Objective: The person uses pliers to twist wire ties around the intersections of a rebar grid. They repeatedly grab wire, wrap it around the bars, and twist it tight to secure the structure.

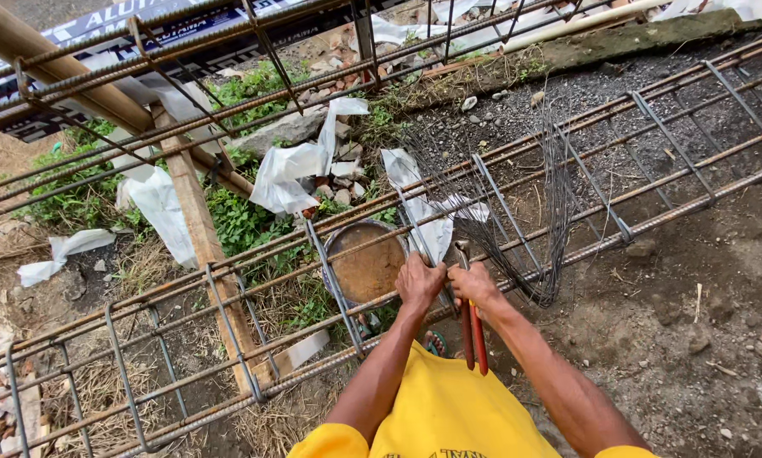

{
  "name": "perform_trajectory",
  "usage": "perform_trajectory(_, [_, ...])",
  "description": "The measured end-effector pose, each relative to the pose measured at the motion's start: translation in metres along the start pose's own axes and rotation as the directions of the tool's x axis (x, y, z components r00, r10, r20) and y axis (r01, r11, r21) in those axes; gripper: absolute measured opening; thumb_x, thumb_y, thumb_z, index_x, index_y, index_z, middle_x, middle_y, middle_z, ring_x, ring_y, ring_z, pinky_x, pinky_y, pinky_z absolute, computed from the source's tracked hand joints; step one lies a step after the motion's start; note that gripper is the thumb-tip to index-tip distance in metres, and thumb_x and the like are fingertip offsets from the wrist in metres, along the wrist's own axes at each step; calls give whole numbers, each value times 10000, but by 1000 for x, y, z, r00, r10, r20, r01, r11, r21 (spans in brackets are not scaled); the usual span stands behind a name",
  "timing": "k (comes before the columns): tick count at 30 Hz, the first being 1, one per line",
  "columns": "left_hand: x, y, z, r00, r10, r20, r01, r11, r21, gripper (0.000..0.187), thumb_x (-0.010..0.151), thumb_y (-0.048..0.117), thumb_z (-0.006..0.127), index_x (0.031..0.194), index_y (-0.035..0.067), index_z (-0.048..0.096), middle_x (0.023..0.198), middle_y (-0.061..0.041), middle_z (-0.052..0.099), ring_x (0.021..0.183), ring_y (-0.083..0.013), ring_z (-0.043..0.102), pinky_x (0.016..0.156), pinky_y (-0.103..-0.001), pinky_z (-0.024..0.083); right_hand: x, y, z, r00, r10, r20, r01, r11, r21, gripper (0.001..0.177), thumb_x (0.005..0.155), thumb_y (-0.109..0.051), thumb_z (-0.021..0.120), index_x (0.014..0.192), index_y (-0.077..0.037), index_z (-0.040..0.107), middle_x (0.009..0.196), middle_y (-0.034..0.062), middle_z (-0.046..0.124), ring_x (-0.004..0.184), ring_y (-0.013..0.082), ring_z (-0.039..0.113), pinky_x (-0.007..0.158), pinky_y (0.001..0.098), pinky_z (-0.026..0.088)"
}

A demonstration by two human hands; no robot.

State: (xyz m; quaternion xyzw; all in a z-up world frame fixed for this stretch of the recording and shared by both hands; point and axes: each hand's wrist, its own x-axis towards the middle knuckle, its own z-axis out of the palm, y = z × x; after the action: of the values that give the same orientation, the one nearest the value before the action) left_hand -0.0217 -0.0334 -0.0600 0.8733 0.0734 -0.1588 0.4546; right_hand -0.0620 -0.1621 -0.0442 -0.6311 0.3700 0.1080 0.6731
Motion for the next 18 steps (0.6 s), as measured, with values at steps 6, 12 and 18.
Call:
perform_trajectory(6, [31, 4, 2, 943, -257, 212, 233, 963, 133, 442, 625, 435, 684, 968, 157, 701, 978, -170, 728, 1035, -421, 690, 853, -546, 532, 7, -24, -4, 991, 66, 119, -66, 998, -5, 150, 774, -114, 655, 733, -10, 554, 507, 10, 427, 351, 85, 448, 299, 290, 447])
perform_trajectory(12, [27, -20, -3, 966, 33, 256, -26, 999, -29, 405, 743, 503, 712, 640, 111, 700, 704, -206, 661, 828, -467, 680, 718, -520, 517, 22, -8, -5, 990, 65, 124, -53, 994, -100, 167, 789, -144, 635, 746, 6, 575, 521, 21, 443, 358, 86, 475, 310, 289, 449])
perform_trajectory(18, [48, -44, -2, 852, 129, 508, -73, 989, -128, 508, 885, 550, 650, 572, 150, 647, 564, -98, 550, 578, -249, 563, 597, -376, 441, 34, -10, -1, 998, 41, 48, -13, 879, -476, 289, 798, -181, 647, 703, 92, 653, 532, 151, 555, 353, 214, 561, 330, 377, 465])
